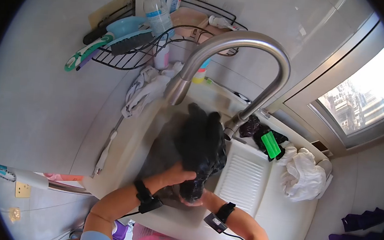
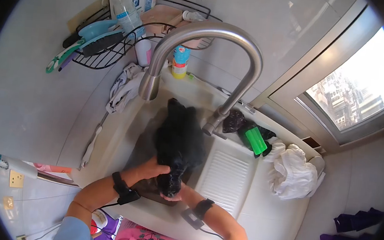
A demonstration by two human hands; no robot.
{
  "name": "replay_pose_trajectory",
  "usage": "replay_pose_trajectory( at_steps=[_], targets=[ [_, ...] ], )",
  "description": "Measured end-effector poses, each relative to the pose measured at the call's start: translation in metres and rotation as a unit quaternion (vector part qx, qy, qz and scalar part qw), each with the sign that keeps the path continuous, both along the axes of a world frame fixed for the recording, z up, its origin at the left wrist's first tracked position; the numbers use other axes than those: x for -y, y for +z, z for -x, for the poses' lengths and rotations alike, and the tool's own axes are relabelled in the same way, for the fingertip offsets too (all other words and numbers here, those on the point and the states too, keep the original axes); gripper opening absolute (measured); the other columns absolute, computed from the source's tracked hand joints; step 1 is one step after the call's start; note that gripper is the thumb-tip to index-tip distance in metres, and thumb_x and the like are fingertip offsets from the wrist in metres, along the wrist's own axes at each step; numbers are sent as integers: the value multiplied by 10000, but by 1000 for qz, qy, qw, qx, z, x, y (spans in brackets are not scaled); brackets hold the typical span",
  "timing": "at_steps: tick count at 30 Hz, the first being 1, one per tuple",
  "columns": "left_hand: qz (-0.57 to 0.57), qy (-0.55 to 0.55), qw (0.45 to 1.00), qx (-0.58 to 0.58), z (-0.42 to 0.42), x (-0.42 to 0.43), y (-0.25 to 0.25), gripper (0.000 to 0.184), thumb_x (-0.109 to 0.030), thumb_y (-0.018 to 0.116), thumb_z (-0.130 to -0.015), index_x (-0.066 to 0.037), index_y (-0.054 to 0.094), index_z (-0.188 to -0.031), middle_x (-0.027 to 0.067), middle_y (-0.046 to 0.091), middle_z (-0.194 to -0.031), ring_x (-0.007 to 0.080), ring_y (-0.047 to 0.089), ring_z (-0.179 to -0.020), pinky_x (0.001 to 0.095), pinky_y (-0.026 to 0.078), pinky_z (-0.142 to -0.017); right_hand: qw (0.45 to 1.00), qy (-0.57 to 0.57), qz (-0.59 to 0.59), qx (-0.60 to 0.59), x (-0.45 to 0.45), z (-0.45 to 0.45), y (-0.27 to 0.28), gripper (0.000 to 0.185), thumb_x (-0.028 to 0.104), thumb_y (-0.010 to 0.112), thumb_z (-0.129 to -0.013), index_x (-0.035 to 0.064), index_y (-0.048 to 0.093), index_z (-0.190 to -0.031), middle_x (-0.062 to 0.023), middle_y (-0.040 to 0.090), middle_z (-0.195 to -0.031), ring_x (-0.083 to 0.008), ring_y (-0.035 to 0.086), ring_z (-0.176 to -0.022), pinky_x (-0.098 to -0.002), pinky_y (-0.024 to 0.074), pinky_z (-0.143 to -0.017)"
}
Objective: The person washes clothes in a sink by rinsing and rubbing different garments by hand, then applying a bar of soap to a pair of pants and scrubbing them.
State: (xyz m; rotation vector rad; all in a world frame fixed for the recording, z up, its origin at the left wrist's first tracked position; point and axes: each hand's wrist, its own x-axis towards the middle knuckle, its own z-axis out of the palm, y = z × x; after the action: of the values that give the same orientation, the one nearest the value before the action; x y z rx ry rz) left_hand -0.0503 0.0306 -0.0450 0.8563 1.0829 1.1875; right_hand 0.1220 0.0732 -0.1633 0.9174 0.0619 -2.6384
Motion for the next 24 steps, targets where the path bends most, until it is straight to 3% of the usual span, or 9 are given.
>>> replay_pose_trajectory(
  at_steps=[3,6,8,9,10,14,17,21,24],
  targets=[
    [79,59,981,169,-4,6,-7,399,-103,551,-710,18,519,-1089,102,562,-1036,179,529,-960,315,419,-857,994,-34,108,2,7,0,0,363,423,499,-792,107,578,-953,-94,590,-903,-280,583,-799,-410,503,-675],
    [165,99,915,354,8,-3,-7,362,-175,510,-736,37,548,-1027,127,599,-963,228,578,-899,339,445,-840,957,-41,-274,-87,2,-2,61,465,388,556,-765,82,504,-1112,-116,518,-1114,-295,521,-1004,-427,450,-827],
    [157,112,880,434,18,-2,1,373,-224,469,-753,50,557,-990,133,611,-930,254,593,-860,349,460,-820,912,-96,-370,-150,-4,-9,88,592,403,586,-751,63,424,-1208,-125,449,-1222,-294,448,-1120,-432,380,-928],
    [150,121,860,472,22,-2,6,387,-248,448,-762,56,562,-972,136,617,-914,267,601,-841,355,468,-810,929,-160,-276,-190,-10,-14,88,661,433,593,-748,54,379,-1245,-126,415,-1257,-290,407,-1161,-430,336,-969],
    [141,141,865,461,22,0,10,399,-259,435,-766,61,558,-970,144,615,-911,270,601,-834,356,471,-803,932,-219,-177,-228,-12,-16,87,732,464,601,-744,45,333,-1281,-127,381,-1291,-285,365,-1203,-429,293,-1009],
    [83,111,874,466,14,17,46,439,-302,405,-781,64,547,-977,167,609,-914,279,598,-830,356,473,-790,926,-262,-167,-216,5,-2,75,936,719,447,-623,83,304,-1295,-73,367,-1311,-238,306,-1241,-430,272,-1016],
    [63,123,860,491,-2,34,62,469,-350,398,-793,46,547,-994,171,605,-927,282,591,-848,357,467,-799,883,-379,-205,-187,13,30,15,872,729,376,-663,134,317,-1299,-36,395,-1286,-220,327,-1223,-422,289,-1003],
    [43,16,818,573,-14,59,63,510,-415,431,-808,21,535,-1051,156,598,-970,275,583,-882,348,458,-823,843,-475,-164,-191,-18,42,64,700,670,368,-757,151,421,-1225,-14,494,-1157,-213,441,-1103,-408,339,-954],
    [249,128,863,420,-1,75,55,505,-401,521,-795,12,518,-1085,162,586,-997,273,576,-916,345,454,-836,822,-484,-286,-85,-41,31,85,557,529,476,-815,126,455,-1199,-19,517,-1118,-224,505,-1013,-416,418,-863]
  ],
)
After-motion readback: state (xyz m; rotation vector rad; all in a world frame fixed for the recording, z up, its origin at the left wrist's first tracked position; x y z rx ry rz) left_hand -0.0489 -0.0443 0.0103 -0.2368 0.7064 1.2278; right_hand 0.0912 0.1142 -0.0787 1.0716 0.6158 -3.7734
